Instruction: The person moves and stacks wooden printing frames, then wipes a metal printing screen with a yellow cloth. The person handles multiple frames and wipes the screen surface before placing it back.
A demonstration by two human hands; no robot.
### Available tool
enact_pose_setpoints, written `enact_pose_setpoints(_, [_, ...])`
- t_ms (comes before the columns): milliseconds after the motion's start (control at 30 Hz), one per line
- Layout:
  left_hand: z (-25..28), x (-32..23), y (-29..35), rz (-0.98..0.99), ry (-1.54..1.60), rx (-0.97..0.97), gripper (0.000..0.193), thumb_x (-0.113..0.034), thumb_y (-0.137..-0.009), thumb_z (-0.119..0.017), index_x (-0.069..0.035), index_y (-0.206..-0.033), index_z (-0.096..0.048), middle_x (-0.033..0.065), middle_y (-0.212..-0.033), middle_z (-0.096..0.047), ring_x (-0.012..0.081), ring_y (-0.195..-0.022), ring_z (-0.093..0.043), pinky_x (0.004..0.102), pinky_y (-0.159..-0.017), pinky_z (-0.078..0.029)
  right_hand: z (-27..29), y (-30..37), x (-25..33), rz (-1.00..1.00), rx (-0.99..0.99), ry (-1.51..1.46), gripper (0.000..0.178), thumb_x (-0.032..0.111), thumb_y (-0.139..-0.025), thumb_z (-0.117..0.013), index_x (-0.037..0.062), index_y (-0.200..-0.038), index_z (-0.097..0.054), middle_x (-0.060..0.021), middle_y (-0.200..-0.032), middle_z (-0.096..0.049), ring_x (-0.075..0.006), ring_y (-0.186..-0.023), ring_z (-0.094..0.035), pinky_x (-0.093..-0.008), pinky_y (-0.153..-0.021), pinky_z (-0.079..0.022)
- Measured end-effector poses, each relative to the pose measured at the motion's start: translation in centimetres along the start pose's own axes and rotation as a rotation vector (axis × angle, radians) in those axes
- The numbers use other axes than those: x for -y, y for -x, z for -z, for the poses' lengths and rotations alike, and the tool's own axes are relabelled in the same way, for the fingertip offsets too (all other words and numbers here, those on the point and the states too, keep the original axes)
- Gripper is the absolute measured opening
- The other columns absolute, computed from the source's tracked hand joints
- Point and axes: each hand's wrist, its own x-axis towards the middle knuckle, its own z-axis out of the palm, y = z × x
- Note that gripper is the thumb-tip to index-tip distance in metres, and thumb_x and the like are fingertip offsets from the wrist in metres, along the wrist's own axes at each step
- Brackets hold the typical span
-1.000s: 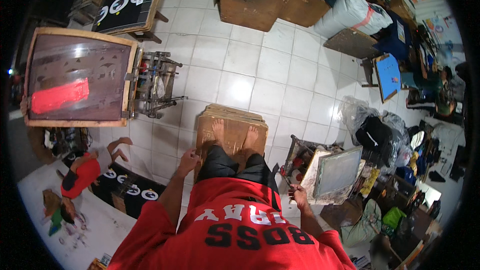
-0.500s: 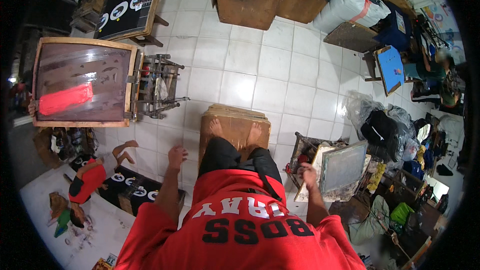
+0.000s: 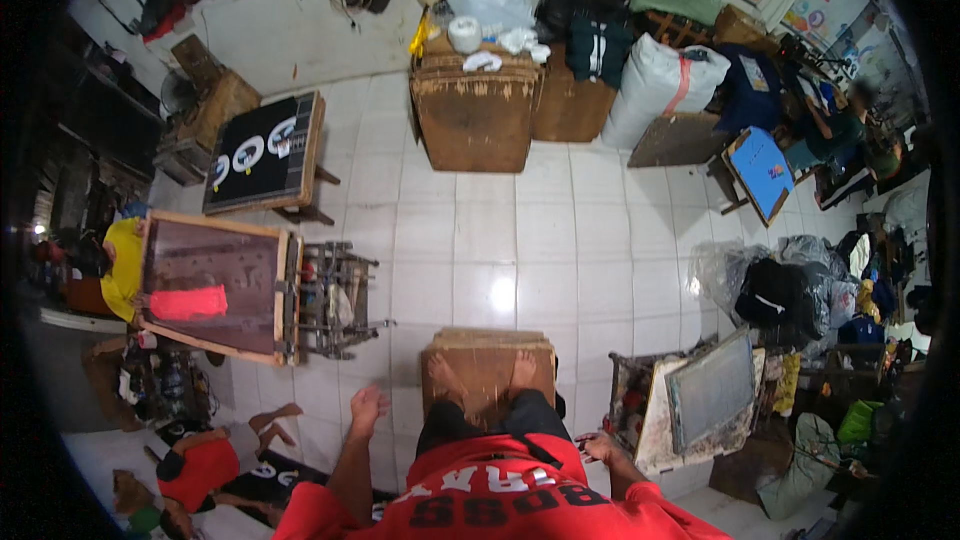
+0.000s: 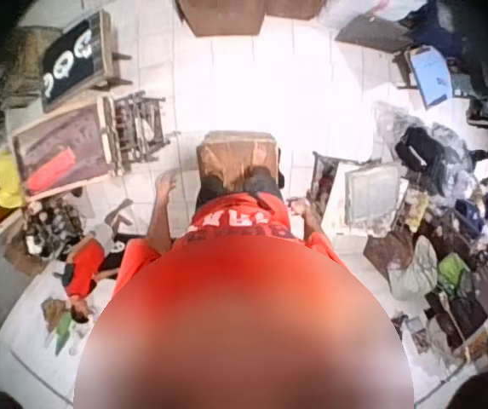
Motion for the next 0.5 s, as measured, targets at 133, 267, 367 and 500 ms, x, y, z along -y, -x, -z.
enact_pose_setpoints(133, [0.6, 2.5, 1.1, -0.039, 0.041, -0.108, 0.027, -0.02, -0.09, -0.051, -0.004, -0.111, -0.051, 0.0104, -0.091, -0.061, 0.0212, -0.072, -0.062, 0.0321, -0.057, -0.05, 2.8, -0.9, 5.0, 0.211, -0.147, -0.026, 0.026, 0.017, -0.088, -0.046, 0.0098, -0.112, -0.056, -0.0083, -0.088, -0.062, -0.0196, -0.062, -0.059, -0.0334, -0.052, -0.049])
enact_pose_setpoints(267, [-0.4, 6.3, 2.3, 0.295, -0.007, 0.082, 0.031, -0.019, -0.088, -0.053, -0.003, -0.114, -0.051, 0.0128, -0.092, -0.061, 0.0235, -0.073, -0.062, 0.0346, -0.056, -0.051, 5.3, 2.1, 8.1, 0.318, -0.408, -0.389, 0.03, 0.005, -0.084, -0.042, 0.0065, -0.11, -0.057, -0.0091, -0.081, -0.063, -0.0168, -0.059, -0.059, -0.031, -0.048, -0.047])
enact_pose_setpoints(367, [-1.6, 6.7, 1.6, 0.301, -0.364, 0.375, 0.036, -0.017, -0.085, -0.055, -0.002, -0.118, -0.051, 0.0147, -0.094, -0.06, 0.0238, -0.073, -0.063, 0.0354, -0.057, -0.052, 4.5, 3.9, 6.2, 0.271, -0.458, -0.293, 0.022, 0.012, -0.09, -0.043, 0.0044, -0.106, -0.057, -0.0106, -0.076, -0.06, -0.0193, -0.056, -0.057, -0.0327, -0.048, -0.049])
enact_pose_setpoints(500, [-2.2, 2.2, -2.3, 0.121, -0.421, 0.414, 0.031, -0.015, -0.087, -0.053, -0.003, -0.116, -0.05, 0.0129, -0.093, -0.062, 0.0217, -0.076, -0.064, 0.0333, -0.059, -0.053, 0.3, 2.9, 0.7, 0.167, -0.56, -0.389, 0.019, 0.013, -0.089, -0.047, 0.0036, -0.102, -0.058, -0.0124, -0.077, -0.062, -0.0221, -0.057, -0.06, -0.036, -0.049, -0.051])
